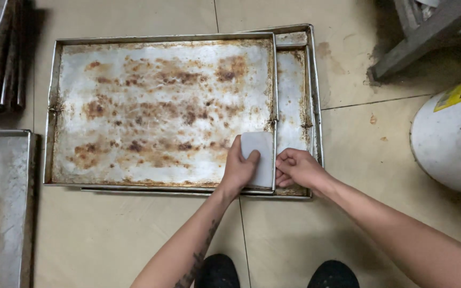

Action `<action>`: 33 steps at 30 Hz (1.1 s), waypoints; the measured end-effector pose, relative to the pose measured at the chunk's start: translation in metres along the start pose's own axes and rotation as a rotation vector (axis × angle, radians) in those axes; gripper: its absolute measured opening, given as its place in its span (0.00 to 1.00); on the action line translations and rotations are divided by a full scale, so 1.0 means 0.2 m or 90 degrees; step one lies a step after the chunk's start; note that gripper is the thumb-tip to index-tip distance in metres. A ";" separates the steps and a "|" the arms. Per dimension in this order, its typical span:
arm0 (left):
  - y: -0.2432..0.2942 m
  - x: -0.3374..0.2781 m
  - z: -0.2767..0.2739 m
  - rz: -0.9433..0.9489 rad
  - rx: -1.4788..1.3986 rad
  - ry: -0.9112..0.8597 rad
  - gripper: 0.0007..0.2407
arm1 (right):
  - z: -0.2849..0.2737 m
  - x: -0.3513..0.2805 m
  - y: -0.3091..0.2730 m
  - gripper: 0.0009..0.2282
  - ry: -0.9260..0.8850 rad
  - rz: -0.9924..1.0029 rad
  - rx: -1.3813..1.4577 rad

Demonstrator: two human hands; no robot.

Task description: Scraping burnt residue off metal baking trays using a plastic scraper and dumping it into a trash bin

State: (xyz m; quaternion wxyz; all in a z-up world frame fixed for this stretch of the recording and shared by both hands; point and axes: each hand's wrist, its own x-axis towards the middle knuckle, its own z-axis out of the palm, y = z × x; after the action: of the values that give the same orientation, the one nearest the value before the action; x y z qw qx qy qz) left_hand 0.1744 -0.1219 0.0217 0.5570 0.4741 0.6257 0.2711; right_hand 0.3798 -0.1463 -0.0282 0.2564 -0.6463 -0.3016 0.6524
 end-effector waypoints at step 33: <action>1.95 -0.65 0.98 0.553 -0.303 -0.236 0.17 | -0.44 -0.55 -0.05 0.16 -0.014 -0.002 0.130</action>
State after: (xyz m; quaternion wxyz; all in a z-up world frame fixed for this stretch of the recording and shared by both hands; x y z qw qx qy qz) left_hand 0.4664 -0.1186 0.3719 0.5868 0.5899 0.1836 0.5234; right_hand 0.4701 -0.2140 0.0563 0.3187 -0.6092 -0.2370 0.6864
